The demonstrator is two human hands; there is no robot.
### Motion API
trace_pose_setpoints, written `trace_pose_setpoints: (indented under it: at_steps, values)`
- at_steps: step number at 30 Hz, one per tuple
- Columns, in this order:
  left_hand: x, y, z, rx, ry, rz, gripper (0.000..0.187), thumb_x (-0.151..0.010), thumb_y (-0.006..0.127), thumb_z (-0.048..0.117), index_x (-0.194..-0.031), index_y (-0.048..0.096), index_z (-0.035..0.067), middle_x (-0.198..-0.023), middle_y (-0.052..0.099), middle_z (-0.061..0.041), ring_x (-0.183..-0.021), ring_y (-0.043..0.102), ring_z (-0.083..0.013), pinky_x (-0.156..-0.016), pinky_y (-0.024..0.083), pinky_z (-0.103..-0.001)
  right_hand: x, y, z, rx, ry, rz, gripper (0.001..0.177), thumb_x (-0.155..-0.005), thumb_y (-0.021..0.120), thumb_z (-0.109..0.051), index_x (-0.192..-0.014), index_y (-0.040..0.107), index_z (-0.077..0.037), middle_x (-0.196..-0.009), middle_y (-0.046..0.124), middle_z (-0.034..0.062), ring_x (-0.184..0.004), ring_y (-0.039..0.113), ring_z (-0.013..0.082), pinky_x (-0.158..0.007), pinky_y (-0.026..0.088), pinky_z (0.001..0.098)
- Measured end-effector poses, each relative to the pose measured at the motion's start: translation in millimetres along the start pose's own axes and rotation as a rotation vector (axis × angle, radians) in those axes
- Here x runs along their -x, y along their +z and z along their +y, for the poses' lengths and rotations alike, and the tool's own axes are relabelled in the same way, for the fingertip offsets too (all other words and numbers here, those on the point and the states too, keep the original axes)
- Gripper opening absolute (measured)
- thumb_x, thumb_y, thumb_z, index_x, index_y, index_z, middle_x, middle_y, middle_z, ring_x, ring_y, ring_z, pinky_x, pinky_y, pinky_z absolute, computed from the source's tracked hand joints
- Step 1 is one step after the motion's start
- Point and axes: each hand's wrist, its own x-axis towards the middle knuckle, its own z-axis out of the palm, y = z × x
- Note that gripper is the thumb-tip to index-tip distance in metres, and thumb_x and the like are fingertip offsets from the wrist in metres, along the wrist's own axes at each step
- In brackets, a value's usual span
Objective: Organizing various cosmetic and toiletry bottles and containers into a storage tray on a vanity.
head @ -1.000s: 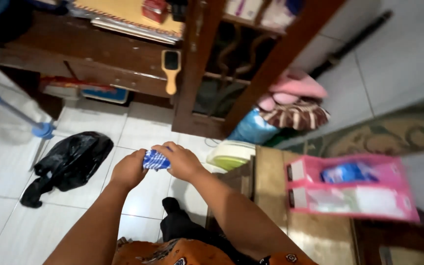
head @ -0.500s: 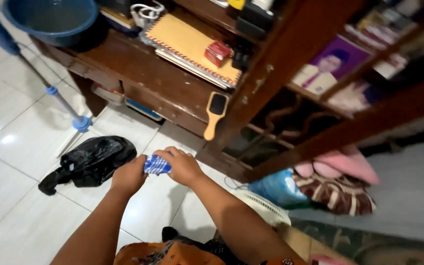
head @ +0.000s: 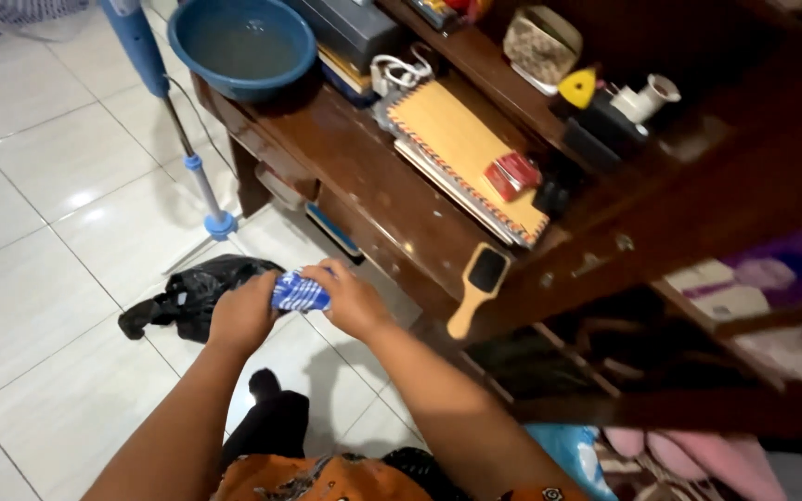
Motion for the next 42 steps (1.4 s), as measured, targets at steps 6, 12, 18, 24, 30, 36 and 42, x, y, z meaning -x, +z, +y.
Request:
trace_pose_setpoints:
  at_steps: [6, 12, 18, 24, 30, 36, 42]
  values:
    - [-70, -34, -36, -0.009, -0.055, 0.028, 0.061, -0.071, 0.083, 0.019, -0.126, 0.059, 0.02, -0.11, 0.071, -0.007, -0.105, 0.068, -0.0317, -0.084, 0.051, -0.048, -91, 15, 19, -0.1, -0.005, 0.146, 0.056, -0.07, 0.076, 0.003, -0.12, 0.067, -0.022, -0.131, 0.06, 0.0071, -0.115, 0.064, 0.0358, -0.093, 0.054, 0.0441]
    - [-156, -82, -81, -0.031, 0.053, 0.072, 0.059, -0.076, 0.082, 0.025, -0.13, 0.058, 0.019, -0.106, 0.071, -0.01, -0.099, 0.067, -0.0345, -0.081, 0.052, -0.049, -191, 13, 16, -0.131, -0.05, 0.253, 0.053, -0.068, 0.075, 0.008, -0.115, 0.069, -0.017, -0.13, 0.06, 0.0132, -0.116, 0.062, 0.0383, -0.095, 0.053, 0.0431]
    - [-219, -113, -100, 0.123, 0.037, 0.203, 0.048, -0.078, 0.081, 0.023, -0.123, 0.065, 0.016, -0.102, 0.074, -0.011, -0.095, 0.069, -0.0346, -0.079, 0.051, -0.05, -266, 12, 23, -0.219, -0.062, 0.384, 0.048, -0.074, 0.077, 0.004, -0.118, 0.067, -0.013, -0.127, 0.06, 0.0136, -0.117, 0.063, 0.0373, -0.1, 0.053, 0.0418]
    - [-270, -110, -138, 0.167, 0.076, 0.344, 0.039, -0.081, 0.08, 0.021, -0.118, 0.07, 0.015, -0.108, 0.074, -0.011, -0.095, 0.069, -0.0344, -0.082, 0.053, -0.047, -319, 11, 20, -0.151, -0.04, 0.453, 0.053, -0.07, 0.078, 0.004, -0.12, 0.068, -0.013, -0.135, 0.056, 0.0156, -0.121, 0.06, 0.0396, -0.101, 0.051, 0.0442]
    - [-319, -145, -137, 0.099, 0.038, 0.404, 0.051, -0.074, 0.083, 0.017, -0.123, 0.068, 0.015, -0.108, 0.075, -0.009, -0.098, 0.071, -0.033, -0.081, 0.051, -0.048, -383, 4, 35, -0.071, -0.105, 0.569, 0.057, -0.067, 0.079, 0.003, -0.12, 0.071, -0.018, -0.134, 0.052, 0.0187, -0.113, 0.058, 0.042, -0.098, 0.05, 0.0462]
    - [-378, -155, -141, 0.123, -0.086, 0.288, 0.054, -0.074, 0.084, 0.015, -0.125, 0.066, 0.02, -0.108, 0.073, -0.011, -0.1, 0.068, -0.0345, -0.083, 0.053, -0.047, -442, -21, 50, -0.141, -0.041, 0.411, 0.066, -0.068, 0.073, 0.006, -0.129, 0.068, -0.02, -0.122, 0.057, 0.0162, -0.113, 0.06, 0.0394, -0.1, 0.05, 0.0443]
    - [-438, -142, -155, 0.181, -0.098, 0.247, 0.061, -0.074, 0.083, 0.008, -0.13, 0.062, 0.019, -0.114, 0.07, -0.013, -0.108, 0.066, -0.0371, -0.087, 0.052, -0.047, -495, -14, 101, -0.066, -0.142, 0.448, 0.064, -0.067, 0.074, 0.008, -0.126, 0.064, -0.015, -0.125, 0.057, 0.0181, -0.116, 0.059, 0.0421, -0.102, 0.049, 0.0469]
